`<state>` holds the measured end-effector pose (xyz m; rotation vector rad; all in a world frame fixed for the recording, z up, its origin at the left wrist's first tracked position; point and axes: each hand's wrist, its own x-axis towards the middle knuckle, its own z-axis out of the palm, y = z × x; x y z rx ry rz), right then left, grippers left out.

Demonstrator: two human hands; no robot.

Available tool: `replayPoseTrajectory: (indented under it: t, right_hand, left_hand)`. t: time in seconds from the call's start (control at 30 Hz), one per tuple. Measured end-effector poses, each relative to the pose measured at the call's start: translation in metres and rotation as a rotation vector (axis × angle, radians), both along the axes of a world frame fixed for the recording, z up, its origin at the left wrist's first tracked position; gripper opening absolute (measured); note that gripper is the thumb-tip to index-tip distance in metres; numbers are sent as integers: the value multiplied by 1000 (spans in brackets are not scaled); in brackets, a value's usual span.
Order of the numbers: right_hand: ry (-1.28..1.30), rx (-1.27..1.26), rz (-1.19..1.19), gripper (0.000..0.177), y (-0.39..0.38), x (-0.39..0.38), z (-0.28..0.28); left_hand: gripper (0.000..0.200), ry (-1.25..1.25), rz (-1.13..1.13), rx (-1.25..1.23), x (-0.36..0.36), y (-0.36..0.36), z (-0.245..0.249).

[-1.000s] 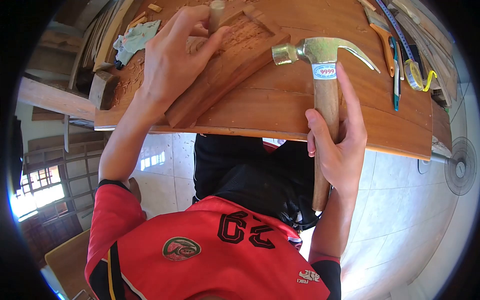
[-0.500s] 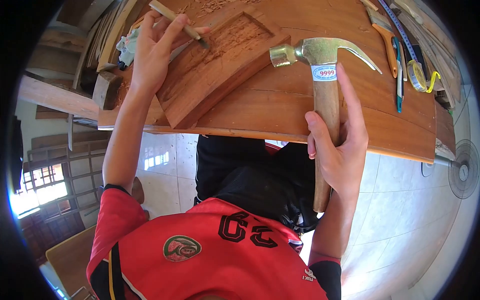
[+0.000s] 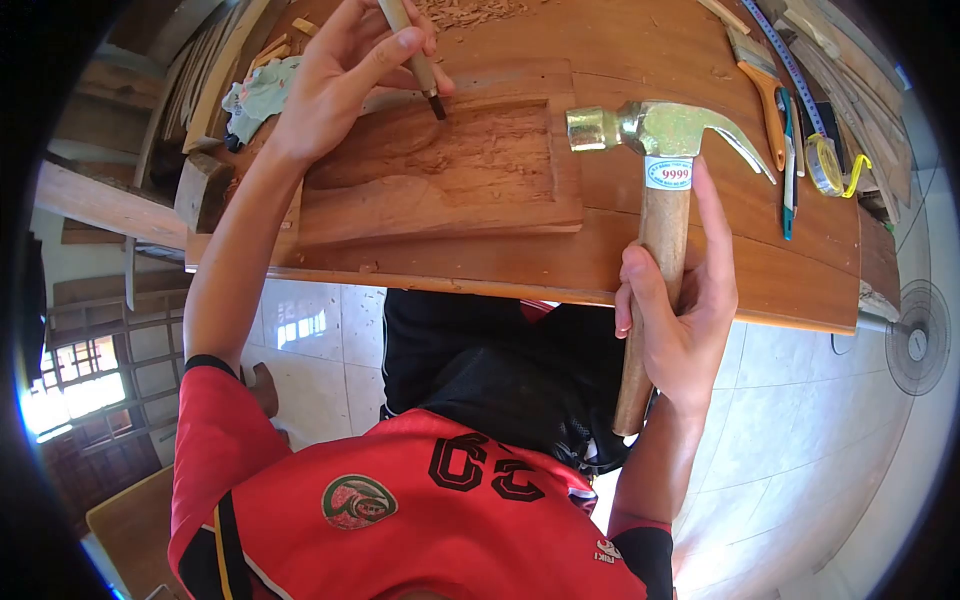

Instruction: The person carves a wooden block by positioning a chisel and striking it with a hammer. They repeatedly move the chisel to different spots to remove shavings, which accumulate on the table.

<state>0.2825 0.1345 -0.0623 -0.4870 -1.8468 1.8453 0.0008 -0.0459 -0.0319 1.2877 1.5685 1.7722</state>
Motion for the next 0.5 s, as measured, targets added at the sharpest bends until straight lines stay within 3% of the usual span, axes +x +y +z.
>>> replayPoseTrajectory:
  t: [0.07,0.17,0.27,0.33,0.4,0.5]
  right_hand:
    - [21,-2,1,74,2,0,-2]
    - [22,4,4,74,2,0,-1]
    - [13,20,12,74,0,-1,-2]
    - [14,21,17,74,-1,0,-2]
    - [22,11,27,74,-1,0,-3]
    - [30,20,32,74,-1,1,-4]
  left_hand:
    - [19,-5,3,42,8,5,4]
    - [26,314,167,-114,27,0,10]
    - [31,700,410,-126,51,-3,8]
    - [31,1005,426,-18,54,-2,9]
    - [31,1075,450,-34,59,0,11]
    - [29,875,473,-190,65,4,13]
